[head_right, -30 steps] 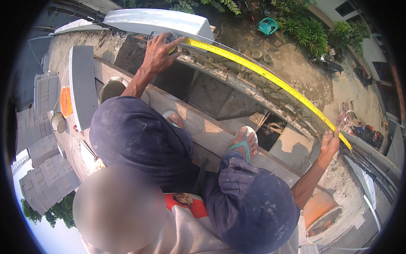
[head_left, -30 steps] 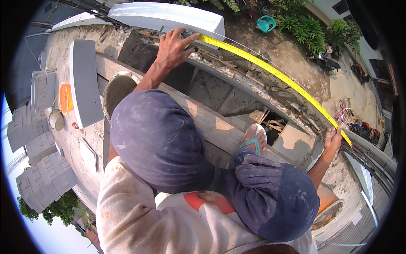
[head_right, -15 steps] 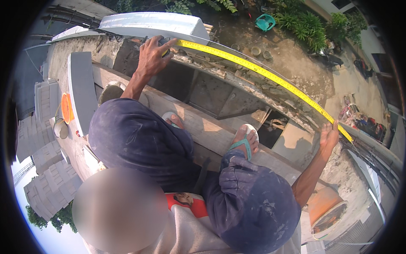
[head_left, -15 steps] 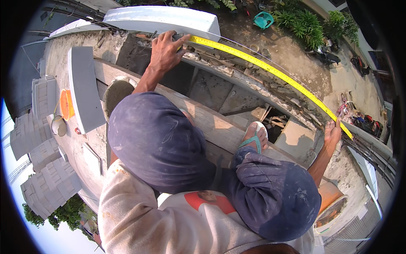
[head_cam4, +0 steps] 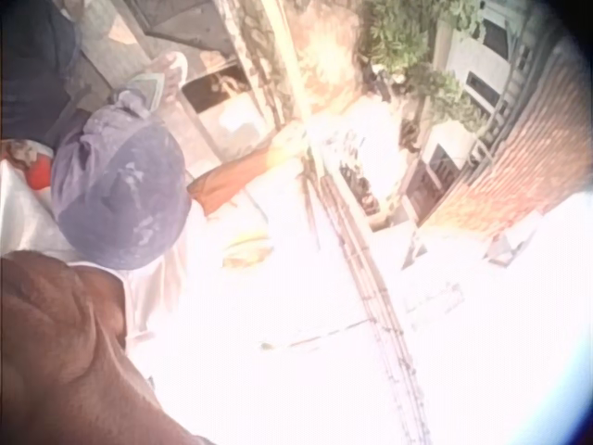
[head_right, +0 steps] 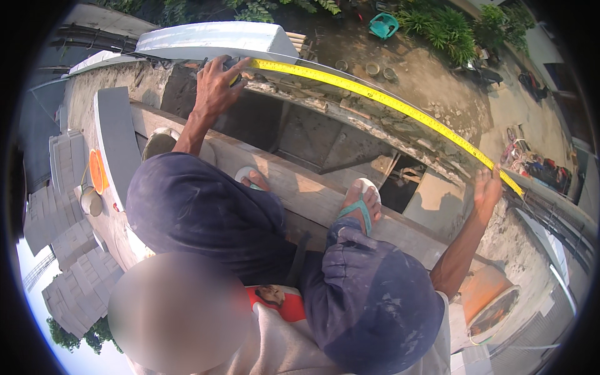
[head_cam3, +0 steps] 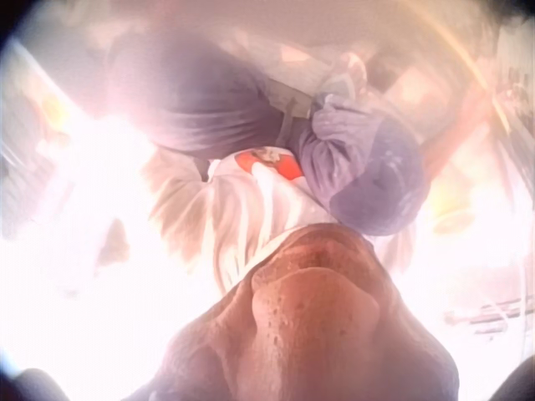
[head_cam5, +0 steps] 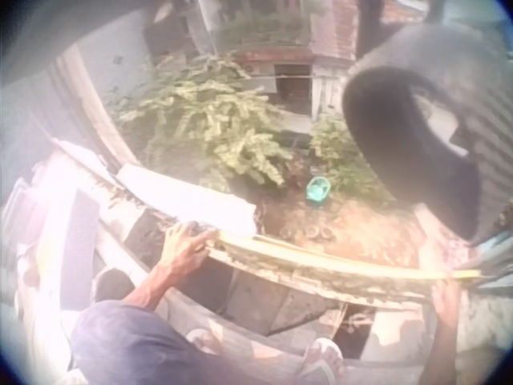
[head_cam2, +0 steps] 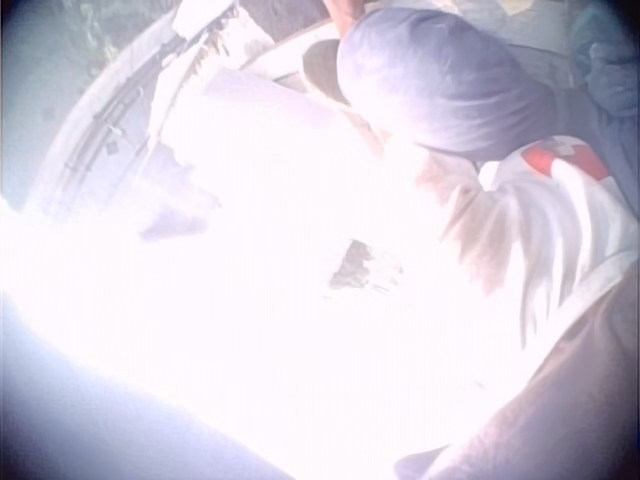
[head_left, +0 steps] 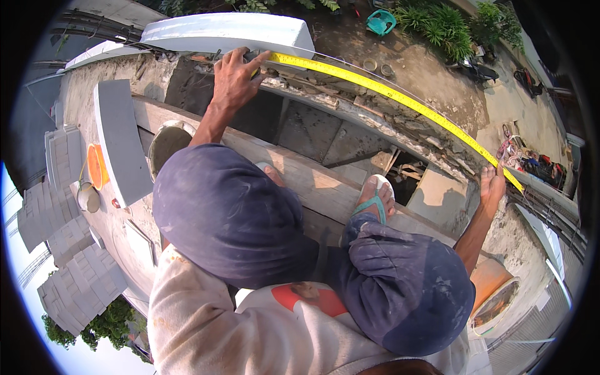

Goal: The person measures a section of a rooftop ledge using a tape measure. They then apply mortar to the back of a white rectangular tile using a trowel and place it onto the ledge. The person uses a hammer to tap the tile into position and adjusts a guide string. They repeat the process with a smaller tile, applying mortar and securing it with the hammer.

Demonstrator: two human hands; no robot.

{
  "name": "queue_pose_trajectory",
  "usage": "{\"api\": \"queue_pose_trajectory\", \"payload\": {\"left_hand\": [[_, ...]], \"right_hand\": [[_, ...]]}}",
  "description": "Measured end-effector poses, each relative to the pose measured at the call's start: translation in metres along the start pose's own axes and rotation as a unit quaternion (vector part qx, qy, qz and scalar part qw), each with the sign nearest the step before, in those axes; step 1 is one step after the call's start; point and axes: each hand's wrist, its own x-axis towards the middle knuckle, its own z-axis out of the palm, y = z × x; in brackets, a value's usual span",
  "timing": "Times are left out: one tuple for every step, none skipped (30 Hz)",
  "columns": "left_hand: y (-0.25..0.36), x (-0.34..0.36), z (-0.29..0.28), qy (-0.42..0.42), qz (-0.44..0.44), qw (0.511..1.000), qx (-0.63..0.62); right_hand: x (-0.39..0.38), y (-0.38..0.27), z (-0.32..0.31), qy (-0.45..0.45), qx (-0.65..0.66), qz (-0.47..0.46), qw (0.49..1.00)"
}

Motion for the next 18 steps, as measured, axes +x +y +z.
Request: {"api": "queue_pose_trajectory", "payload": {"left_hand": [[0.000,0.000,-0.003,0.001,0.000,1.000,0.003],[-0.001,0.000,-0.003,0.000,0.001,1.000,0.007],[-0.002,0.000,-0.003,-0.001,0.002,1.000,0.011],[-0.002,0.001,-0.003,-0.002,0.003,1.000,0.015],[-0.002,0.000,-0.002,-0.001,0.003,1.000,0.014],[-0.002,0.000,-0.001,0.001,0.004,1.000,0.013],[-0.002,0.000,-0.001,0.002,0.004,1.000,0.012],[0.000,0.003,0.000,0.002,0.004,1.000,0.012],[0.002,0.005,0.001,0.002,0.004,1.000,0.011],[0.004,0.008,0.001,0.002,0.005,1.000,0.011],[0.005,0.008,0.000,-0.006,0.003,1.000,0.011],[0.003,0.003,-0.004,-0.015,-0.001,1.000,0.011],[0.001,0.001,-0.006,-0.023,-0.005,1.000,0.011],[0.001,-0.002,-0.007,-0.023,-0.008,1.000,0.015],[0.000,-0.004,-0.009,-0.023,-0.012,0.999,0.020],[0.001,-0.003,-0.009,-0.023,-0.013,0.999,0.022],[0.003,-0.001,-0.009,-0.023,-0.012,0.999,0.019],[0.005,0.002,-0.005,-0.023,-0.006,1.000,0.014]], "right_hand": [[0.002,0.002,0.000,-0.006,0.005,0.002,1.000],[0.003,0.002,-0.001,-0.011,0.007,0.003,1.000],[0.003,0.003,-0.002,-0.015,0.009,0.004,1.000],[0.003,0.003,-0.004,-0.021,0.010,0.005,1.000],[0.004,0.004,-0.003,-0.023,0.012,0.008,1.000],[0.004,0.005,-0.003,-0.026,0.014,0.010,1.000],[0.004,0.005,-0.003,-0.024,0.017,0.014,0.999],[0.003,0.002,-0.009,-0.018,0.021,0.014,1.000],[0.002,0.003,-0.012,-0.020,0.021,0.011,1.000],[0.003,0.006,-0.015,-0.022,0.021,0.009,1.000],[0.003,0.004,-0.015,-0.018,0.022,0.006,1.000],[-0.001,0.000,-0.006,-0.017,0.024,0.006,1.000],[-0.006,0.002,0.004,-0.010,0.029,0.006,1.000],[-0.010,0.005,0.015,-0.005,0.035,0.008,0.999],[-0.015,0.003,0.025,-0.001,0.036,0.013,0.999],[-0.014,0.001,0.023,-0.001,0.039,0.015,0.999],[-0.013,-0.001,0.021,-0.002,0.041,0.016,0.999],[-0.012,-0.002,0.014,0.000,0.042,0.019,0.999]]}}
